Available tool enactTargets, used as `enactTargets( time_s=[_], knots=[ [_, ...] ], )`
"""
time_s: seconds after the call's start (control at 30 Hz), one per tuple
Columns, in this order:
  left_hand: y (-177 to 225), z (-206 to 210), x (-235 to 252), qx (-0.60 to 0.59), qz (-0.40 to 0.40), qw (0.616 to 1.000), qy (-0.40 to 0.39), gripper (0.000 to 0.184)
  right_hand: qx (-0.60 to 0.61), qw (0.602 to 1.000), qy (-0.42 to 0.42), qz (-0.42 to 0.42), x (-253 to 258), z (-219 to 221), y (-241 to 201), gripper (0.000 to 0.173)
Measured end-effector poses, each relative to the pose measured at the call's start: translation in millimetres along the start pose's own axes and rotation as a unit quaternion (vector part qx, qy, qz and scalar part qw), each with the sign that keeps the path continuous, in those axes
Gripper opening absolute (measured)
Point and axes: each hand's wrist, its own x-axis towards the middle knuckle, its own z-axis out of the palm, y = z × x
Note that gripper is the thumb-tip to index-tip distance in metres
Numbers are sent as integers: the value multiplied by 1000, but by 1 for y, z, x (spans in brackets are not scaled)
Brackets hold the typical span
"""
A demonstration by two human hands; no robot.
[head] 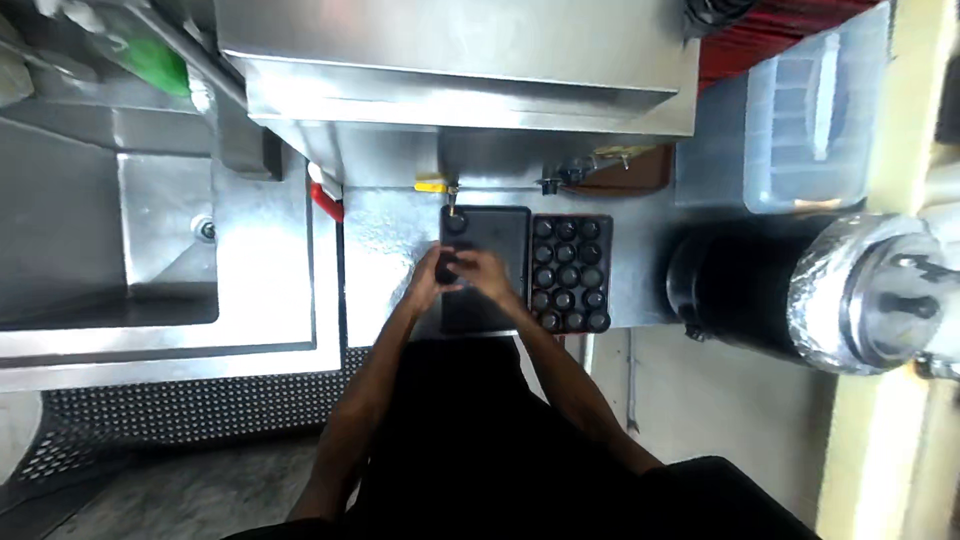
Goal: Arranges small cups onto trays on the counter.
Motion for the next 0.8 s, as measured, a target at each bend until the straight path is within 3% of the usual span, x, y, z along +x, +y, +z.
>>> enactTargets(
  time_s=[0.1,0.2,0.27,0.43,0.53,0.63,0.7,0.8],
  knots=[
    [20,2,11,68,-4,997,-23,44,62,994,89,30,6,-4,7,27],
    [22,-12,22,50,0,999,-2,36,113,967,209,93,55,-14,22,30],
    [22,-18,24,26,-2,1000,1,38,143,952,241,124,76,-16,27,32],
    [26,-5,23,62,-3,997,-36,52,120,955,226,152,63,-10,14,52],
    [29,6,17,96,9,993,-73,55,50,985,135,99,16,4,-6,48],
    [27,10,15,131,8,987,-92,53,-12,991,109,69,0,2,-12,40],
    [26,7,15,142,4,985,-93,45,37,988,129,82,13,-12,-6,34],
    [24,-3,20,127,-5,989,-76,36,83,962,227,129,49,-32,26,33]
  ],
)
